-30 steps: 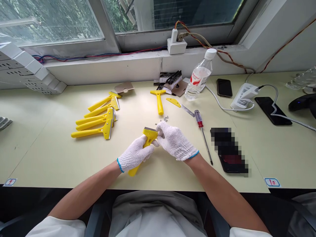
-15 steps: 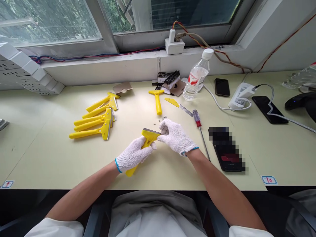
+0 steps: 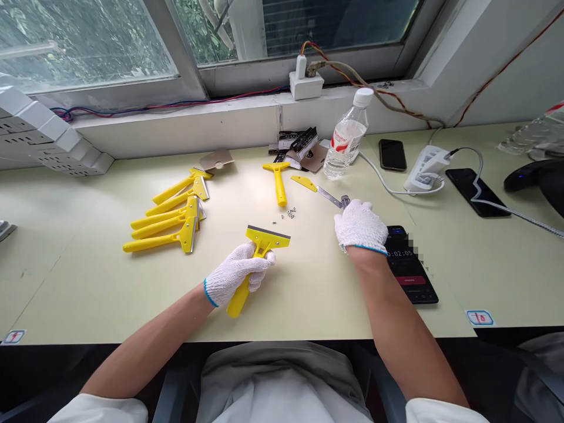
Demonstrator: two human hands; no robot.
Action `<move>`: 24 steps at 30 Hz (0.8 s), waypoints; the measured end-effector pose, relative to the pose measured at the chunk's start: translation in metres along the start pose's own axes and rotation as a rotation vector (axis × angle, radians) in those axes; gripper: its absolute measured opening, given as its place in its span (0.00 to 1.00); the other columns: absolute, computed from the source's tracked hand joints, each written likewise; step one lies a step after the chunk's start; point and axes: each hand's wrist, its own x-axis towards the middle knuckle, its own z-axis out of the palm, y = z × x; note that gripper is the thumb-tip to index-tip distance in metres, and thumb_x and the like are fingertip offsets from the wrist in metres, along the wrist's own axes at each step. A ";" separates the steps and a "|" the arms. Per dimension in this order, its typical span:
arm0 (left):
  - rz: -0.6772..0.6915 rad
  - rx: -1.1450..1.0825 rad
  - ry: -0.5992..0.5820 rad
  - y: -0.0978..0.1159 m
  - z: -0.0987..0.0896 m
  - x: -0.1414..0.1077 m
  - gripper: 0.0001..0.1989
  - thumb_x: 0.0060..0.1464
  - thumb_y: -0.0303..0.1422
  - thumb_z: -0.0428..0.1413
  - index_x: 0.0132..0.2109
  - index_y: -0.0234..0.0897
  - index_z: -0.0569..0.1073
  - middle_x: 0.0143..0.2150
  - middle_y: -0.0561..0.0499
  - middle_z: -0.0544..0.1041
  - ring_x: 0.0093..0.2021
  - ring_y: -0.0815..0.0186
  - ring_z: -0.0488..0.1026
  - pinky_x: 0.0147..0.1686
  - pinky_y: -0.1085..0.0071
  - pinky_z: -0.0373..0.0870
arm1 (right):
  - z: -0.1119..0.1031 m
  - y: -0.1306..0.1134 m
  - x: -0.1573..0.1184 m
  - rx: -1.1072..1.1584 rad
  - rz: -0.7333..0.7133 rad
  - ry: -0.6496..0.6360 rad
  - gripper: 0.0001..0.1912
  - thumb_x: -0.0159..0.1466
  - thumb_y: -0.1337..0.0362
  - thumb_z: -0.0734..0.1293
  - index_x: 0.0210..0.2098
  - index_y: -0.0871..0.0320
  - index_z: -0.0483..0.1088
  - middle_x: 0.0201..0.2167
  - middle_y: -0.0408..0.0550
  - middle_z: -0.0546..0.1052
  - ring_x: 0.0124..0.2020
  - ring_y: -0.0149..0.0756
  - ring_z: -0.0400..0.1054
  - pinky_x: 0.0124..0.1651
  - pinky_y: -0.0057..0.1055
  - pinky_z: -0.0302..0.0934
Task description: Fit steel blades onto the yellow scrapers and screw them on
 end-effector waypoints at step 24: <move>-0.018 -0.020 0.038 -0.001 -0.006 0.004 0.09 0.57 0.34 0.62 0.45 0.39 0.72 0.29 0.58 0.61 0.25 0.72 0.55 0.24 0.75 0.59 | -0.031 -0.015 -0.042 1.800 -0.434 0.351 0.10 0.64 0.56 0.73 0.43 0.47 0.70 0.28 0.43 0.79 0.23 0.41 0.70 0.18 0.36 0.61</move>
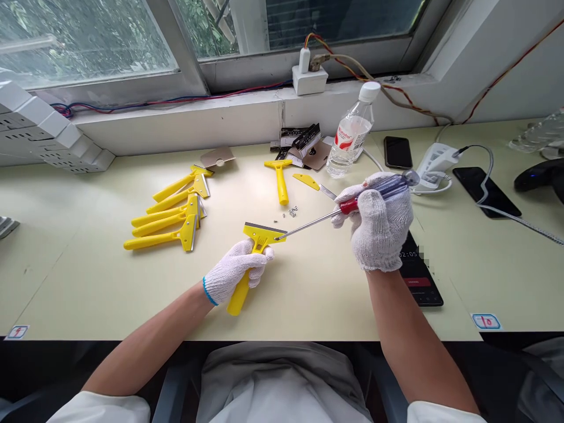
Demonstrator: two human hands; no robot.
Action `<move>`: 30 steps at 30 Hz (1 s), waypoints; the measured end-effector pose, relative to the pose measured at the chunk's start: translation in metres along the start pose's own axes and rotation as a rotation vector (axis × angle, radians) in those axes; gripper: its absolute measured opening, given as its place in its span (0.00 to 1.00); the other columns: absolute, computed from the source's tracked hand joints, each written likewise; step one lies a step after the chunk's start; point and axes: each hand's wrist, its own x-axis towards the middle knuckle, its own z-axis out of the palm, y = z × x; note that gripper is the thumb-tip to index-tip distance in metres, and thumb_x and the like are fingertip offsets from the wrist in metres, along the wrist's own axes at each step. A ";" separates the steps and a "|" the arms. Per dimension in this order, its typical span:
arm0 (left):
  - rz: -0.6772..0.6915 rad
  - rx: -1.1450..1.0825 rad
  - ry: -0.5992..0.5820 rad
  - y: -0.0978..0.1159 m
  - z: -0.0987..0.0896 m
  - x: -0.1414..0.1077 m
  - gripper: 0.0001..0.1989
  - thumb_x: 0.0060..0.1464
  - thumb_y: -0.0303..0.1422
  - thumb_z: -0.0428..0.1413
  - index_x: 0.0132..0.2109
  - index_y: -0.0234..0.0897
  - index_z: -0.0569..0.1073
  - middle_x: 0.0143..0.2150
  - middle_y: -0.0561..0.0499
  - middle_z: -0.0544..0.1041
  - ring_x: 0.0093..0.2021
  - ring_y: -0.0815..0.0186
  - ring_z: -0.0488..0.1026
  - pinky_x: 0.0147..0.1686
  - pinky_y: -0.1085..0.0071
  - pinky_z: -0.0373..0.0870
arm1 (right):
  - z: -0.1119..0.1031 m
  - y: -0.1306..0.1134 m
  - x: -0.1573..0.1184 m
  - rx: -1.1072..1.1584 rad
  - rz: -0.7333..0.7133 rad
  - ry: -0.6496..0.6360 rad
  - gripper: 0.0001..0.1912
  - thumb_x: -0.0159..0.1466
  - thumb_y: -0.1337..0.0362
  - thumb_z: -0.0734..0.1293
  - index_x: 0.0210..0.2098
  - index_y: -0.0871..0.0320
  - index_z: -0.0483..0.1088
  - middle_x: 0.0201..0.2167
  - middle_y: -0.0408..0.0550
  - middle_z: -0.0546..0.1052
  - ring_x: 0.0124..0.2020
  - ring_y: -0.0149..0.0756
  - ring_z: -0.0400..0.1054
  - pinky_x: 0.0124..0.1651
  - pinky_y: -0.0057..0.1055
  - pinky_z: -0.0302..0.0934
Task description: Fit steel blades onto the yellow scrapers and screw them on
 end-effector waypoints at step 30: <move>-0.004 -0.009 0.018 0.000 0.000 0.000 0.10 0.58 0.35 0.63 0.44 0.39 0.72 0.30 0.57 0.61 0.26 0.72 0.55 0.25 0.74 0.59 | -0.001 -0.001 -0.002 -0.028 -0.046 -0.006 0.11 0.65 0.55 0.72 0.43 0.47 0.69 0.29 0.42 0.79 0.23 0.40 0.71 0.18 0.37 0.64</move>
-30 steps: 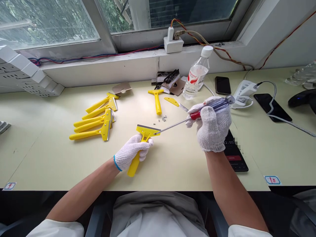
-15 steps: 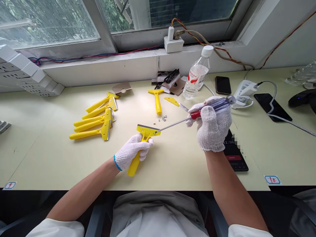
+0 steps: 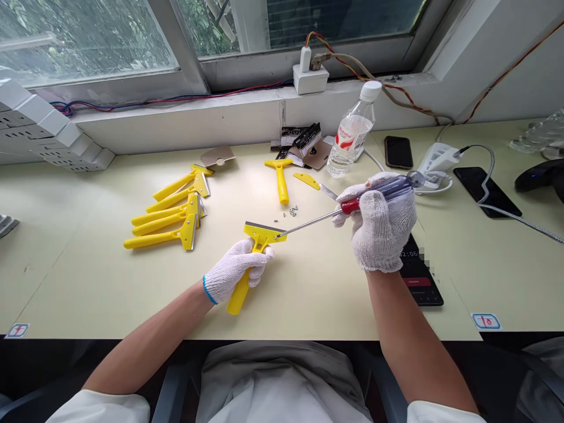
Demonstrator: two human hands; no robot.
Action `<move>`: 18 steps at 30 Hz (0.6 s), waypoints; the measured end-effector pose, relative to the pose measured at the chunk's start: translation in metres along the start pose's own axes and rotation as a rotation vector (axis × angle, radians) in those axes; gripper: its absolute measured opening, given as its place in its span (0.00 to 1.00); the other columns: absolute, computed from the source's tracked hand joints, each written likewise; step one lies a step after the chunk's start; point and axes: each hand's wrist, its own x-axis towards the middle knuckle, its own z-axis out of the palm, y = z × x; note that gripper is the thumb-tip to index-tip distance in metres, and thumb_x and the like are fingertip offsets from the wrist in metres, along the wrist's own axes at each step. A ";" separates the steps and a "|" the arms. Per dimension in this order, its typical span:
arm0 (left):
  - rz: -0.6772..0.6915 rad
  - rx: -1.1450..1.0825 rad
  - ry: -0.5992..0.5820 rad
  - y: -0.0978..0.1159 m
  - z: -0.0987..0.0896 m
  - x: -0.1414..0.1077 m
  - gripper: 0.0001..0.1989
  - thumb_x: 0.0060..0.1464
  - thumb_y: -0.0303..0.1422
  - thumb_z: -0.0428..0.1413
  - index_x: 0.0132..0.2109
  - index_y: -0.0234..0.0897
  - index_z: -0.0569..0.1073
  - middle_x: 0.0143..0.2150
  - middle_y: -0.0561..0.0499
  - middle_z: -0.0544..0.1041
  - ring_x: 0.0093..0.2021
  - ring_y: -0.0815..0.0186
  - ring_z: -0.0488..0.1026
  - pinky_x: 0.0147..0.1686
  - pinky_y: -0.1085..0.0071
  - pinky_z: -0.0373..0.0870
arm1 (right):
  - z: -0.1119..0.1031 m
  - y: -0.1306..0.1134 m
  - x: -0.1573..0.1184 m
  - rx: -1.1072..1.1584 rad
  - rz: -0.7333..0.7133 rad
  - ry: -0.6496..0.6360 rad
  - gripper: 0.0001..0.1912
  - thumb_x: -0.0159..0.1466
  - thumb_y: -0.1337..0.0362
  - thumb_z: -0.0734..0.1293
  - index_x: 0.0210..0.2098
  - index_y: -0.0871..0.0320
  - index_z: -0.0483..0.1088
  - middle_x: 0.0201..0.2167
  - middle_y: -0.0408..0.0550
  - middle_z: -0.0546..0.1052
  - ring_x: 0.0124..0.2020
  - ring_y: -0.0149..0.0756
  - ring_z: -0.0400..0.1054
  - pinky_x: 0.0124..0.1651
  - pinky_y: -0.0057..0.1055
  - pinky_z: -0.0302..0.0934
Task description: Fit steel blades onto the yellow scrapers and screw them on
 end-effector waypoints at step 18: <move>-0.048 -0.121 -0.047 0.004 -0.004 0.000 0.12 0.56 0.34 0.65 0.44 0.38 0.72 0.29 0.59 0.60 0.24 0.74 0.54 0.24 0.76 0.58 | 0.002 -0.001 -0.008 0.099 -0.095 -0.071 0.11 0.65 0.56 0.76 0.44 0.45 0.72 0.29 0.41 0.77 0.23 0.40 0.72 0.21 0.38 0.67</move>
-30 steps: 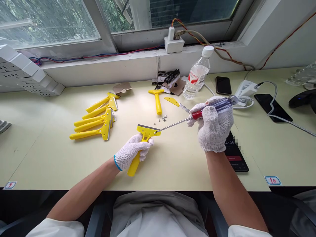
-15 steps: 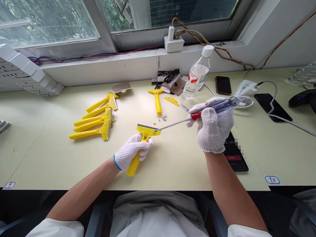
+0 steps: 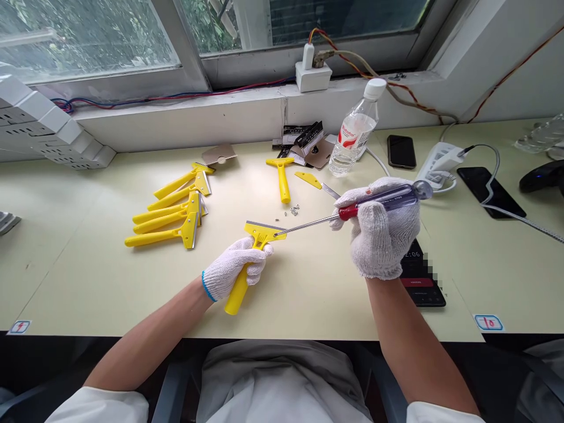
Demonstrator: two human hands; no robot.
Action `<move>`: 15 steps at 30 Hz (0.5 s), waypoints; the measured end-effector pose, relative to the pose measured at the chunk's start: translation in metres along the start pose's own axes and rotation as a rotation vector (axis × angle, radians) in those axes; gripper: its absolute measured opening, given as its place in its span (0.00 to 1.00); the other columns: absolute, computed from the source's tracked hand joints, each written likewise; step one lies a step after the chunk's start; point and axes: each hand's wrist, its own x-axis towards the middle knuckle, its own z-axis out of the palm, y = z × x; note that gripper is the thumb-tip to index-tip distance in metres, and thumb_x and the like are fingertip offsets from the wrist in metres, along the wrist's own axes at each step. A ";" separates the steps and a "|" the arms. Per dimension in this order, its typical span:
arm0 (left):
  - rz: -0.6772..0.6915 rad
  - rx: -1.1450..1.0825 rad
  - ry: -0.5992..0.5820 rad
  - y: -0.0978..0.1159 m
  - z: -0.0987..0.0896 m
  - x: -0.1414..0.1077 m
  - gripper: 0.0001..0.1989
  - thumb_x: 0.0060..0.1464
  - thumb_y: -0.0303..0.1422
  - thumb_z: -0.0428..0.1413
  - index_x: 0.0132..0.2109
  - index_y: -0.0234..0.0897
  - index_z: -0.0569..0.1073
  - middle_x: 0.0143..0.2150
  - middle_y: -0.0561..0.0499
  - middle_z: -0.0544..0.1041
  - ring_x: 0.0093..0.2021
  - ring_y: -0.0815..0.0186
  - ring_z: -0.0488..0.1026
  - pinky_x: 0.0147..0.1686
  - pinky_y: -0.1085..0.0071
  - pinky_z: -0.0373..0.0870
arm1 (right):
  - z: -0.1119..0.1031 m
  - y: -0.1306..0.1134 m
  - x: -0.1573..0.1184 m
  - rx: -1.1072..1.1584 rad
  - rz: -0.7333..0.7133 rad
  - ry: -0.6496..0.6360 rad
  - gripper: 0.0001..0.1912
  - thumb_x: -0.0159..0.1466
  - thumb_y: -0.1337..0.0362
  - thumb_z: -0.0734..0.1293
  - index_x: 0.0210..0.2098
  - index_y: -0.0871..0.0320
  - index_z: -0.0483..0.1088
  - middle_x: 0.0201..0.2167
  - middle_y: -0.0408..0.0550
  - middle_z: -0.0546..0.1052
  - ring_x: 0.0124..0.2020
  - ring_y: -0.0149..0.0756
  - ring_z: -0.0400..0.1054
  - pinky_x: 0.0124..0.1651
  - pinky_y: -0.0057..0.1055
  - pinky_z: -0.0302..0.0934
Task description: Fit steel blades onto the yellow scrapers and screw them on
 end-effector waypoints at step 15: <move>0.011 0.022 -0.003 -0.001 0.000 0.000 0.11 0.58 0.33 0.64 0.44 0.38 0.71 0.30 0.58 0.61 0.25 0.73 0.55 0.24 0.76 0.58 | -0.004 0.010 0.005 -0.066 -0.164 -0.105 0.09 0.69 0.56 0.75 0.46 0.46 0.74 0.29 0.42 0.79 0.19 0.39 0.71 0.16 0.36 0.64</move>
